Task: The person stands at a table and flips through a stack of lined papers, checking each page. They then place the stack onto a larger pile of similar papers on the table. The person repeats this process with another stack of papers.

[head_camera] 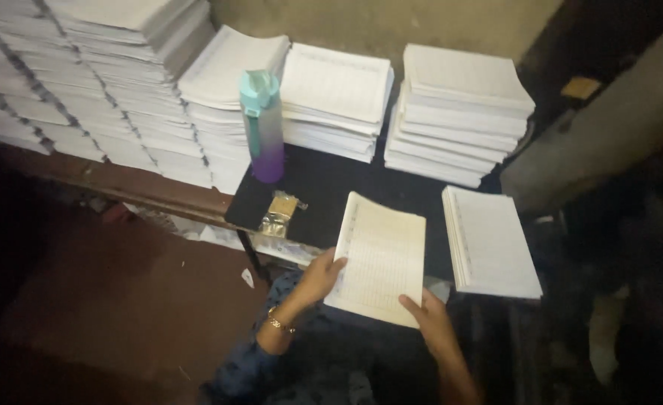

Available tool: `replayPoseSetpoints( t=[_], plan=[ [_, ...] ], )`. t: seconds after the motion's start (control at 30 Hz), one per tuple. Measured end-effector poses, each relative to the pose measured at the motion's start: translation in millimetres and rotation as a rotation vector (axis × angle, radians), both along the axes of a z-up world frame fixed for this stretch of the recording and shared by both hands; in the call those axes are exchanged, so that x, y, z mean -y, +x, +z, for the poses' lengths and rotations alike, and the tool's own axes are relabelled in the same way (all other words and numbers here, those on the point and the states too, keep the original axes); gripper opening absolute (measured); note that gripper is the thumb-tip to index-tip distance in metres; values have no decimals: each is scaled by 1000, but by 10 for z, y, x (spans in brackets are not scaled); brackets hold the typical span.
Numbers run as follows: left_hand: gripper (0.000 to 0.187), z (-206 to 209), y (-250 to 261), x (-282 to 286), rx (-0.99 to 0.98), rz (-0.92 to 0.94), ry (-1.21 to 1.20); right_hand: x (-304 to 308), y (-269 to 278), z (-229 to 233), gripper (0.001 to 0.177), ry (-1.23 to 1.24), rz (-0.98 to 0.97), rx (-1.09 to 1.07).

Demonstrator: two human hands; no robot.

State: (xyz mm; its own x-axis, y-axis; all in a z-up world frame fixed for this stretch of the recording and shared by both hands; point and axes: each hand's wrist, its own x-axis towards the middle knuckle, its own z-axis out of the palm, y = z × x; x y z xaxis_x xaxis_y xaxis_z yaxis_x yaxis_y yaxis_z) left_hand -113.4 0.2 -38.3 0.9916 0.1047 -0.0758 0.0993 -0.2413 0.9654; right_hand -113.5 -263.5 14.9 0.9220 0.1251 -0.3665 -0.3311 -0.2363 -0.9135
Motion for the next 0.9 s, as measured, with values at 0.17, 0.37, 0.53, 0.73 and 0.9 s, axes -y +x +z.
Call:
replayPoseSetpoints(
  t=[0.17,0.37,0.53,0.73,0.9],
  plan=[
    [35,1056,161,-230,323,171,-104,62,31,228,52,302,124,44],
    [52,1959,1429,-380,679,477,-569,281,14,67,52,287,241,37],
    [46,1907,2723,-506,558,828,-686,370,-159,328,41,243,169,-51],
    [58,1459,3199,-589,130,813,-750,669,-68,278,42,212,74,-92],
    [43,1804,2854,-507,47,669,-793,861,100,-26,47,272,138,30]
  ],
)
